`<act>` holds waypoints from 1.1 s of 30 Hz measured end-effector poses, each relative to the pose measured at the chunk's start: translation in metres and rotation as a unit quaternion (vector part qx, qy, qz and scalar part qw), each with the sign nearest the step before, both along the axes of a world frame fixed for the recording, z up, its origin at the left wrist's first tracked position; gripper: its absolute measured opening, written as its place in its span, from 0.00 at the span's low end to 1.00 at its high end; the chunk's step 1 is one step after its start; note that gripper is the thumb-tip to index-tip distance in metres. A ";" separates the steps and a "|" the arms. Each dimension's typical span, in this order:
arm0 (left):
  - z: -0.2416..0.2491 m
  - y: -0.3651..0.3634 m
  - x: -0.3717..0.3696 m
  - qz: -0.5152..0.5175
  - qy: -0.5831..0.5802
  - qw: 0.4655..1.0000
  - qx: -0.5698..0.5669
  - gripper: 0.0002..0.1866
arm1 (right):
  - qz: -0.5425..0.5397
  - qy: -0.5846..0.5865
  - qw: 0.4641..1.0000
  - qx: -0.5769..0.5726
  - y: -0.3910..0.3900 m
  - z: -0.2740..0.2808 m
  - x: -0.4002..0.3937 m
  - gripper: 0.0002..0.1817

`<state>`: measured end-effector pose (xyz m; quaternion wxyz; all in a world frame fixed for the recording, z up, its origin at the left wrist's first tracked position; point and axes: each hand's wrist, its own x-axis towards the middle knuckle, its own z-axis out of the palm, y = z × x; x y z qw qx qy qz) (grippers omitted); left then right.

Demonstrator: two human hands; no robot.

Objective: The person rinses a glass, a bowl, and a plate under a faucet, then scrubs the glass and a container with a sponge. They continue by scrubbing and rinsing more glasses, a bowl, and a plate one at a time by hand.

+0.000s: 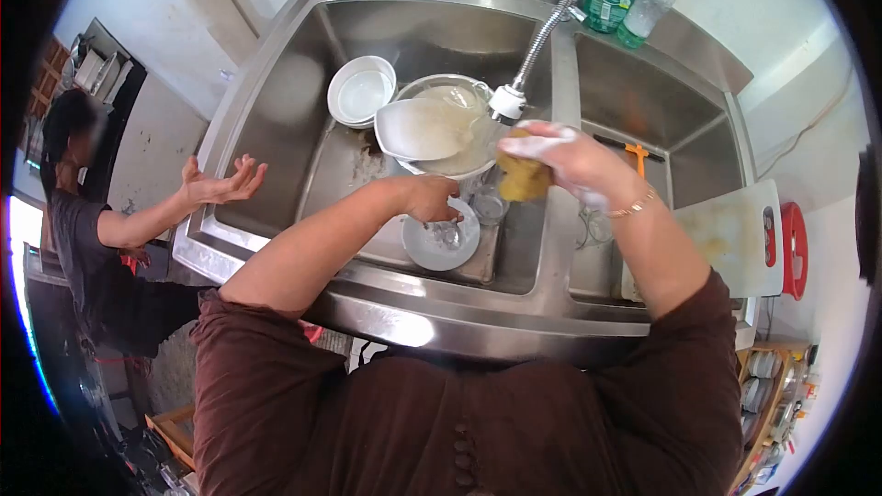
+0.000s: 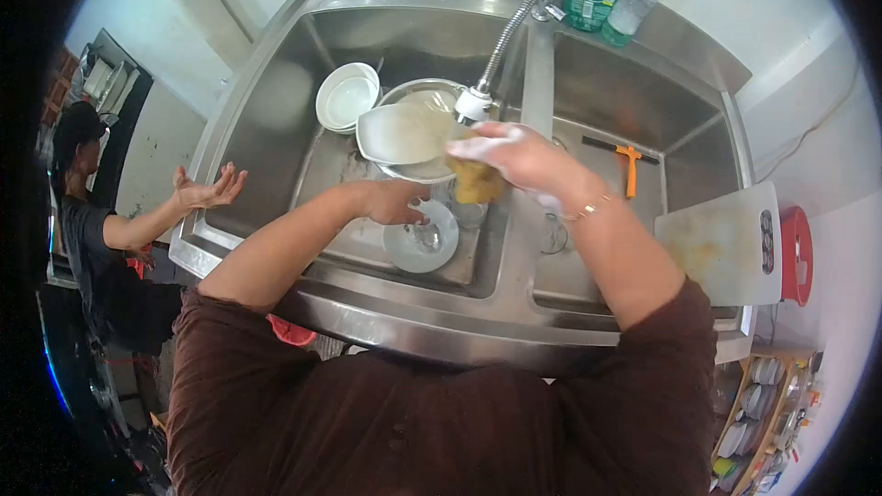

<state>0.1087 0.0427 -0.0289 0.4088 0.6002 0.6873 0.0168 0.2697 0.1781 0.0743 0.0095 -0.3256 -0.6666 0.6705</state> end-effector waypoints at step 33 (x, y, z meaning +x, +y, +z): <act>0.005 -0.070 -0.034 -0.081 0.097 0.986 0.111 0.24 | 0.329 0.154 0.812 0.457 -0.234 -0.050 -0.235 0.17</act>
